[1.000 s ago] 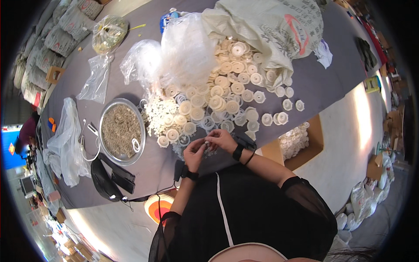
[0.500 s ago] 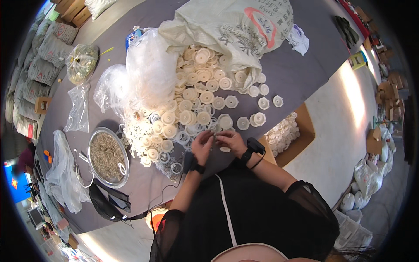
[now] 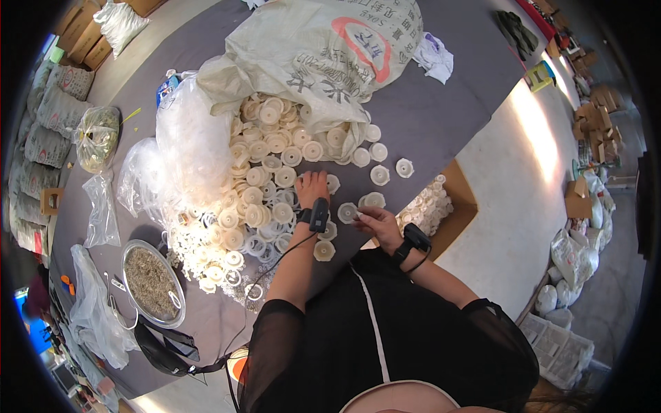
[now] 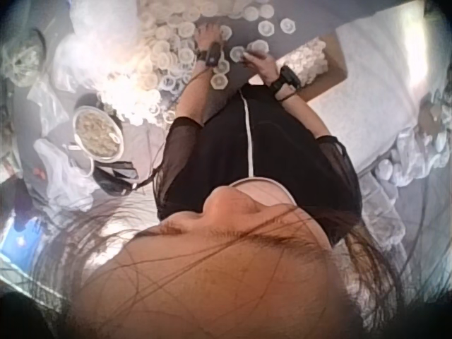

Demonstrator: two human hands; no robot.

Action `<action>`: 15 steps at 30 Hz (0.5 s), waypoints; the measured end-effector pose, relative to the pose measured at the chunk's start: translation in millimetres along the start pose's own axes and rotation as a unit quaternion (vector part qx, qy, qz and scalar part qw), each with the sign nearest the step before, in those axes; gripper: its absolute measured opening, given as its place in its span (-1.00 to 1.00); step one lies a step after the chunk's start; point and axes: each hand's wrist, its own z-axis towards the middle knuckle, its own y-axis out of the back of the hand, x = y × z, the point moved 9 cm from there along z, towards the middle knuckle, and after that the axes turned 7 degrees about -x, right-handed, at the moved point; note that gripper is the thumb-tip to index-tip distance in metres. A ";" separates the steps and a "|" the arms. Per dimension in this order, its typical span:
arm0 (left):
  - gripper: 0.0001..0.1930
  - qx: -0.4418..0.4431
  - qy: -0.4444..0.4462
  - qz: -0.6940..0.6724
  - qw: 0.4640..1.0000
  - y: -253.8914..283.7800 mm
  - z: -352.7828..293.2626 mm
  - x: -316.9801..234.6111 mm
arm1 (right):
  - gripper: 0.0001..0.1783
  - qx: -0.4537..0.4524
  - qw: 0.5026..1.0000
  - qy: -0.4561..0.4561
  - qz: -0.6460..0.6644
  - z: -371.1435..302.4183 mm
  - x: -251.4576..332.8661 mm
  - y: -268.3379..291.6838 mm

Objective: The person sorts small plastic rings by hand, organizing them into piles and placing them into a box.

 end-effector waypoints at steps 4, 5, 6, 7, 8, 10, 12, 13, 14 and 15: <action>-0.80 0.011 0.103 -0.200 0.974 27.7 -12.0 4.8 | -0.72 0.035 0.998 0.054 -0.014 7.4 9.4 -22.3; -0.81 0.004 0.153 -0.271 0.950 38.6 -18.2 9.8 | -0.73 0.058 0.996 0.070 -0.014 7.2 11.0 -33.0; -0.83 -0.003 0.202 -0.339 0.919 46.1 -26.7 14.0 | -0.73 0.061 0.996 0.068 -0.014 8.4 8.3 -39.5; -0.85 -0.017 0.230 -0.365 0.902 53.8 -36.0 16.4 | -0.74 0.069 0.994 0.076 -0.028 9.0 6.4 -47.0; -0.85 -0.020 0.233 -0.361 0.903 60.3 -43.7 17.6 | -0.75 0.079 0.992 0.085 -0.042 9.9 4.9 -54.5; -0.86 -0.033 0.364 -0.526 0.768 57.5 -68.7 32.5 | -0.75 0.089 0.991 0.092 -0.048 10.4 1.5 -64.9; -0.85 -0.052 0.372 -0.550 0.746 72.5 -80.0 39.3 | -0.75 0.101 0.989 0.097 -0.053 5.9 -4.7 -78.5; -0.85 -0.065 0.374 -0.556 0.740 77.4 -86.7 44.5 | -0.76 0.120 0.987 0.082 -0.074 2.4 -11.5 -87.3; -0.86 -0.080 0.376 -0.561 0.733 83.1 -93.1 50.1 | -0.78 0.140 0.983 0.068 -0.096 -1.5 -17.5 -96.6; -0.86 -0.086 0.377 -0.559 0.734 88.1 -99.4 55.9 | -0.78 0.146 0.982 0.066 -0.097 -5.0 -21.0 -104.6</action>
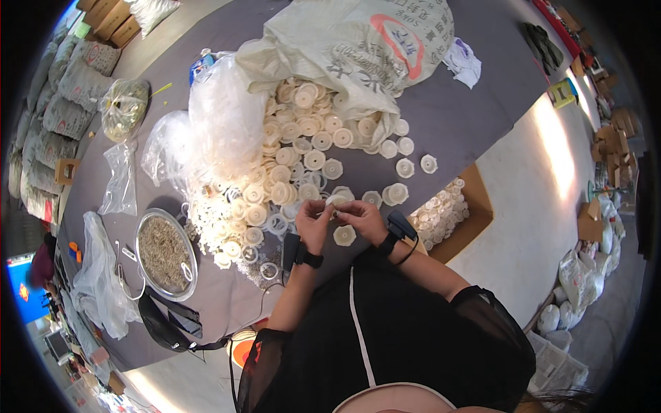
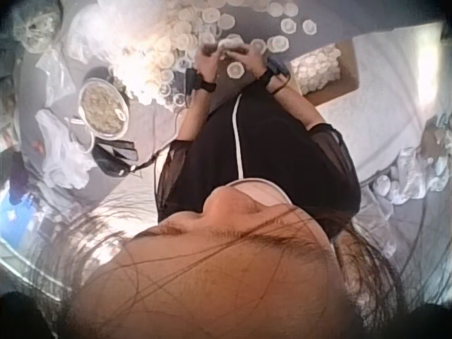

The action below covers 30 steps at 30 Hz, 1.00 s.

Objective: The person sorts small plastic rings by hand, organizing them into piles and placing them into a box.

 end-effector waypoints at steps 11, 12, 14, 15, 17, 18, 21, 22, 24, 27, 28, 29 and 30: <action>-0.86 -0.076 0.001 -0.095 0.993 85.2 -25.0 -20.0 | -0.69 -0.032 0.974 0.058 -0.219 -5.1 -22.3 -59.4; -0.86 -0.079 -0.001 -0.096 0.992 91.6 -26.4 -22.8 | -0.69 -0.028 0.973 0.058 -0.220 -5.6 -24.6 -66.3; -0.85 -0.067 -0.008 -0.087 0.994 101.0 -31.0 -29.4 | -0.66 -0.062 0.972 0.133 -0.185 -10.6 -13.7 -76.5; -0.85 -0.070 -0.010 -0.088 0.994 107.6 -33.3 -31.1 | -0.66 -0.059 0.972 0.133 -0.186 -10.8 -14.2 -82.1; -0.85 -0.069 0.004 -0.084 0.994 118.1 -37.7 -30.5 | -0.69 0.057 0.998 0.016 -0.022 -9.8 -33.5 -107.0; -0.85 -0.071 0.003 -0.085 0.994 122.7 -40.1 -30.6 | -0.69 0.059 0.998 0.016 -0.024 -9.5 -37.6 -109.6; -0.86 -0.076 -0.018 -0.096 0.992 131.7 -47.8 -37.1 | -0.71 0.081 0.996 0.035 -0.027 -9.2 -48.7 -119.0; -0.87 -0.090 -0.029 -0.083 0.992 134.0 -51.1 -40.3 | -0.71 0.082 0.995 0.045 -0.038 -9.3 -50.8 -120.8; -0.88 -0.106 -0.040 -0.070 0.991 140.8 -53.6 -41.2 | -0.71 0.085 0.994 0.054 -0.049 -11.0 -55.3 -124.3; -0.92 -0.070 0.022 -0.118 0.990 149.0 -46.8 -16.0 | -0.72 0.075 0.997 0.009 0.015 -11.8 -68.5 -123.9; -0.92 -0.076 0.038 -0.107 0.991 154.5 -43.4 -6.6 | -0.72 0.038 0.998 -0.038 0.028 -9.7 -76.8 -114.3; -0.90 -0.083 0.055 -0.096 0.990 162.1 -40.7 7.0 | -0.72 0.000 0.995 -0.086 0.040 -9.4 -85.7 -104.6; -0.86 -0.087 0.026 -0.010 0.996 174.9 -37.1 20.7 | -0.72 0.002 0.995 -0.088 0.039 -9.4 -83.9 -102.9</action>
